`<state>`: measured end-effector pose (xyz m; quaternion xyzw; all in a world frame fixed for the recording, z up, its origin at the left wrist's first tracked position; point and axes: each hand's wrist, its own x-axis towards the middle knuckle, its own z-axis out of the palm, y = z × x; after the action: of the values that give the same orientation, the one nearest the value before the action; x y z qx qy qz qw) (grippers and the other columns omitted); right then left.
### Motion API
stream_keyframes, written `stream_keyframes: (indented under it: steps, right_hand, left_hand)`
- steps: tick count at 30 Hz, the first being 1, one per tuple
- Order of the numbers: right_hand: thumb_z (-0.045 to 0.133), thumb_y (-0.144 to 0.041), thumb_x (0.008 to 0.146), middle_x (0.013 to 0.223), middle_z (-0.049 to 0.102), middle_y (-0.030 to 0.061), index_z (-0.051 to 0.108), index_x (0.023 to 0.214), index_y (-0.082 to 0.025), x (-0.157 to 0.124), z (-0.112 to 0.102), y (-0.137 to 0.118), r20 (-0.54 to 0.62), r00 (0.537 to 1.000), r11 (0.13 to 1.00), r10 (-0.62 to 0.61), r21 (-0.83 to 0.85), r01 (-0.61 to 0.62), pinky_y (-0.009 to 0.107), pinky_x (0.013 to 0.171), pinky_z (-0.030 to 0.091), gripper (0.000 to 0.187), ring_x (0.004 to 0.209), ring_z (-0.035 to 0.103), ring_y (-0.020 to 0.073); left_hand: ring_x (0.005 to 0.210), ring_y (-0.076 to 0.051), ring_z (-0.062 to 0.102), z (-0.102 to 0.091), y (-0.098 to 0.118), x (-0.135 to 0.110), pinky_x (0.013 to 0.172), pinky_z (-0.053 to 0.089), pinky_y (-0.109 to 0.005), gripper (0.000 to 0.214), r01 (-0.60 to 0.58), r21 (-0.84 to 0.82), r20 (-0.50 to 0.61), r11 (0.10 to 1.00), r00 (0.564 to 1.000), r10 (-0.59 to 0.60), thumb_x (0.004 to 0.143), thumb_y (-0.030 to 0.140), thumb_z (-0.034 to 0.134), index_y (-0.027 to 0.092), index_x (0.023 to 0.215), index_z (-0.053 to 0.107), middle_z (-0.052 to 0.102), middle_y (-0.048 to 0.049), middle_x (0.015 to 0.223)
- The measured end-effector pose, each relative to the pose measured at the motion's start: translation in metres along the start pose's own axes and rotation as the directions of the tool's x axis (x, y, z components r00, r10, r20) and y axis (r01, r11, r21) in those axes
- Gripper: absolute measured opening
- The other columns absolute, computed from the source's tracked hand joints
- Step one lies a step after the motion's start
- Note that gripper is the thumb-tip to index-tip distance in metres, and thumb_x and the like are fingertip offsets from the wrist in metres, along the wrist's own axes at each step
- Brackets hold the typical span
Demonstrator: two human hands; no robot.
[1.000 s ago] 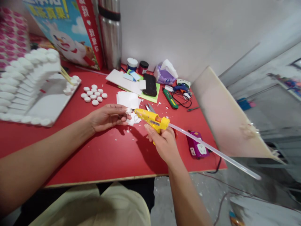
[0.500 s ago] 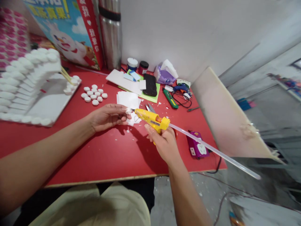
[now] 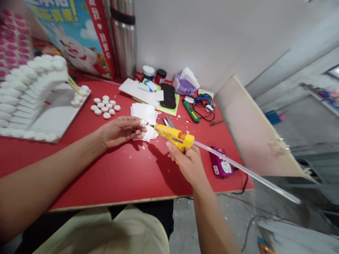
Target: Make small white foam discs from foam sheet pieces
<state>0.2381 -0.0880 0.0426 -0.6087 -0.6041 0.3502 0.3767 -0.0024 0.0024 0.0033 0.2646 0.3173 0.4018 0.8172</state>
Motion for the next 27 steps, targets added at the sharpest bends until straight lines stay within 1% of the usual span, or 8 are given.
stream_keyframes:
  steps: [3, 6, 10, 14, 17, 20, 23, 27]
  right_hand:
    - [0.073, -0.052, 0.091, 0.06, 0.064, 0.0031, 0.066, 0.062, -0.019, 0.009, -0.018, 0.007, -0.107, 0.994, 1.0, 0.007, 0.014, -0.006, 0.031, 0.063, 0.051, 0.044, 0.062, 0.063, 0.0177]
    - [0.078, -0.049, 0.084, 0.073, 0.074, 0.0057, 0.075, 0.07, -0.019, 0.03, -0.045, 0.035, -0.322, 0.946, 0.995, -0.039, -0.097, 0.008, 0.033, 0.074, 0.056, 0.034, 0.075, 0.071, 0.0209]
    - [0.083, -0.05, 0.072, 0.08, 0.079, 0.0073, 0.078, 0.082, -0.018, 0.055, -0.069, 0.076, -0.455, 0.887, 0.994, 0.084, -0.018, -0.104, 0.04, 0.078, 0.059, 0.034, 0.074, 0.073, 0.0244]
    - [0.082, -0.052, 0.073, 0.102, 0.082, 0.012, 0.08, 0.1, -0.016, 0.057, -0.068, 0.09, -0.432, 0.9, 0.993, 0.06, -0.067, -0.098, 0.042, 0.09, 0.057, 0.045, 0.094, 0.076, 0.0285]
    - [0.076, -0.058, 0.077, 0.108, 0.081, 0.0154, 0.079, 0.111, -0.015, 0.054, -0.064, 0.092, -0.409, 0.908, 0.97, 0.087, -0.174, -0.171, 0.044, 0.09, 0.056, 0.055, 0.101, 0.074, 0.0323]
    - [0.069, -0.063, 0.079, 0.105, 0.08, 0.0185, 0.077, 0.103, -0.015, 0.056, -0.065, 0.094, -0.419, 0.906, 0.902, 0.052, -0.37, -0.223, 0.046, 0.09, 0.054, 0.055, 0.102, 0.073, 0.0359]
    - [0.062, -0.067, 0.079, 0.101, 0.078, 0.0209, 0.074, 0.097, -0.015, 0.057, -0.068, 0.094, -0.419, 0.907, 0.835, 0.043, -0.483, -0.263, 0.049, 0.09, 0.053, 0.057, 0.097, 0.071, 0.0364]
    - [0.056, -0.067, 0.082, 0.096, 0.074, 0.0223, 0.07, 0.097, -0.012, 0.039, -0.072, 0.088, -0.386, 0.922, 0.744, 0.007, -0.614, -0.263, 0.049, 0.081, 0.053, 0.058, 0.085, 0.068, 0.0337]
  left_hand:
    - [0.06, -0.013, 0.067, 0.0, 0.001, 0.0, 0.067, 0.067, -0.028, 0.012, 0.003, -0.007, -0.011, 1.0, 1.0, -0.003, 0.09, 0.005, 0.066, 0.003, 0.084, 0.077, 0.076, -0.0149, 0.078]
    - [0.06, -0.013, 0.067, -0.001, 0.0, 0.0, 0.067, 0.067, -0.028, 0.014, -0.007, -0.016, -0.007, 1.0, 1.0, 0.007, 0.091, 0.005, 0.065, 0.002, 0.085, 0.077, 0.076, -0.0153, 0.078]
    - [0.061, -0.013, 0.068, -0.003, -0.002, 0.001, 0.067, 0.068, -0.028, 0.013, -0.016, -0.019, 0.009, 1.0, 1.0, 0.016, 0.091, 0.005, 0.066, 0.001, 0.087, 0.078, 0.077, -0.0165, 0.079]
    - [0.061, -0.013, 0.068, -0.004, -0.003, 0.002, 0.067, 0.068, -0.028, 0.014, -0.017, -0.02, 0.033, 1.0, 0.999, 0.018, 0.091, 0.005, 0.066, 0.002, 0.086, 0.078, 0.077, -0.0161, 0.079]
    - [0.061, -0.013, 0.069, -0.005, -0.003, 0.002, 0.067, 0.068, -0.028, 0.012, -0.019, -0.015, 0.043, 1.0, 0.999, 0.019, 0.09, 0.006, 0.068, 0.002, 0.088, 0.079, 0.077, -0.0159, 0.08]
    - [0.063, -0.013, 0.069, -0.006, -0.003, 0.001, 0.068, 0.068, -0.028, 0.01, -0.017, -0.014, 0.069, 1.0, 0.997, 0.018, 0.089, 0.007, 0.071, 0.003, 0.092, 0.079, 0.078, -0.0151, 0.082]
    - [0.065, -0.013, 0.071, -0.007, -0.004, 0.001, 0.07, 0.068, -0.028, 0.009, -0.012, -0.021, 0.095, 1.0, 0.995, 0.014, 0.088, 0.008, 0.074, 0.005, 0.095, 0.079, 0.078, -0.0133, 0.084]
    - [0.068, -0.014, 0.074, -0.006, -0.005, 0.001, 0.073, 0.068, -0.029, 0.008, -0.006, -0.04, 0.086, 0.999, 0.996, 0.009, 0.087, 0.008, 0.077, 0.006, 0.093, 0.079, 0.078, -0.0126, 0.086]
